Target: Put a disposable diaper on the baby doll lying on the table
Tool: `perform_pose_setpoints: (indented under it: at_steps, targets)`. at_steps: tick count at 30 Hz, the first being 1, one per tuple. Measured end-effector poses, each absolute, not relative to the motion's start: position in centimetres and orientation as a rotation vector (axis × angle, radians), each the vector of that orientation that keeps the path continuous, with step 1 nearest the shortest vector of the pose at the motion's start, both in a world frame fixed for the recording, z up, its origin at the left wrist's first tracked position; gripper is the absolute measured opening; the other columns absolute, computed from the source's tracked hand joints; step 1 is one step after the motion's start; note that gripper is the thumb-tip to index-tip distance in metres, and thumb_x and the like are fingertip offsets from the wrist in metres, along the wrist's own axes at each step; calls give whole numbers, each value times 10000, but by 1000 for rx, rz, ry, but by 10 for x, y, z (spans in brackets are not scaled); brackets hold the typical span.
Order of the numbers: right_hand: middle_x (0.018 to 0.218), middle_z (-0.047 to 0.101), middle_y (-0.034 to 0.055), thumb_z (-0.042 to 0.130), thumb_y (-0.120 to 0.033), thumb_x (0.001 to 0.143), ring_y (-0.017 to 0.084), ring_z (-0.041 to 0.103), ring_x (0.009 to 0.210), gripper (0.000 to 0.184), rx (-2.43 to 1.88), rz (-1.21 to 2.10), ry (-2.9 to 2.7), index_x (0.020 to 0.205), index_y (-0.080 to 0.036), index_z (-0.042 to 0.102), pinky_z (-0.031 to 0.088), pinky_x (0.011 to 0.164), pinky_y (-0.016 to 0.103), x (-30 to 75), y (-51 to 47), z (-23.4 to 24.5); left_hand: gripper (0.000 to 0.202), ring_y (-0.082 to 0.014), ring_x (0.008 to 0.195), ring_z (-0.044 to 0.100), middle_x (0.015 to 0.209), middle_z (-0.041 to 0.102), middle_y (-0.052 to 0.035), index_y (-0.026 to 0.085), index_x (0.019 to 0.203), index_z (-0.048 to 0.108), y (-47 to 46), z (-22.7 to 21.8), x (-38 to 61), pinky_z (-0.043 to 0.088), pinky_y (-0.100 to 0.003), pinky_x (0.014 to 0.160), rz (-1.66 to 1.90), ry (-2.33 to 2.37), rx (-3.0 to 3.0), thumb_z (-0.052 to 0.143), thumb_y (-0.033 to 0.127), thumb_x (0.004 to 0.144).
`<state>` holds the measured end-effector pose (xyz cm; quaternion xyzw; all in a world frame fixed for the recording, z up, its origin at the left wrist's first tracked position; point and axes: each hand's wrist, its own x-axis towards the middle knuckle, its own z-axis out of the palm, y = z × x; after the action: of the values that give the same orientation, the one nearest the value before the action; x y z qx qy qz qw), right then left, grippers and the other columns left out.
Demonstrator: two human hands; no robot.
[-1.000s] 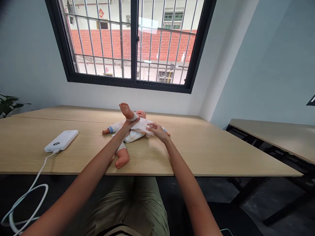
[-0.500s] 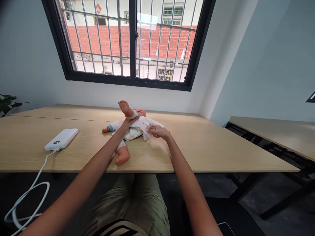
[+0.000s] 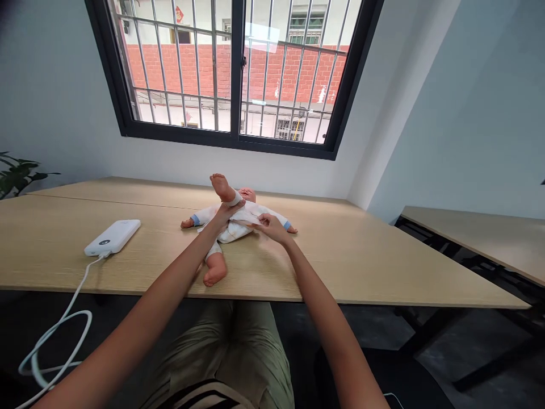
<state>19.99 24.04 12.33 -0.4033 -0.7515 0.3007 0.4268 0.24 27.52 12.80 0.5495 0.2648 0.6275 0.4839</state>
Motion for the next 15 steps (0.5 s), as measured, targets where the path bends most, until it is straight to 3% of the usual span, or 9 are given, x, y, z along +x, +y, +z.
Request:
perform_pose_setpoints:
  at_steps: [4,9,15]
  targets:
    - [775,614,12,718,-582,746,152,498,722,423,-962,877,-1839,843,-171,691,367,632,244,221,244,135,466,-243,950,619,968,697,-70,151,956,676,276,127,3,477,-360,850,1521,610,1361,850,430,625]
    - [649,558,-16,702,-677,705,123,452,619,511,-953,979,-1670,729,-171,636,350,586,241,224,252,128,432,-251,918,600,889,661,-46,164,897,657,275,126,4,480,-383,846,1478,678,1448,879,303,553]
    - [982,701,54,745,-552,676,179,606,842,549,-940,924,-1467,1067,-175,662,469,725,271,216,268,110,290,-291,900,601,815,678,-72,155,754,679,280,126,9,491,-429,851,1421,615,1699,859,187,530]
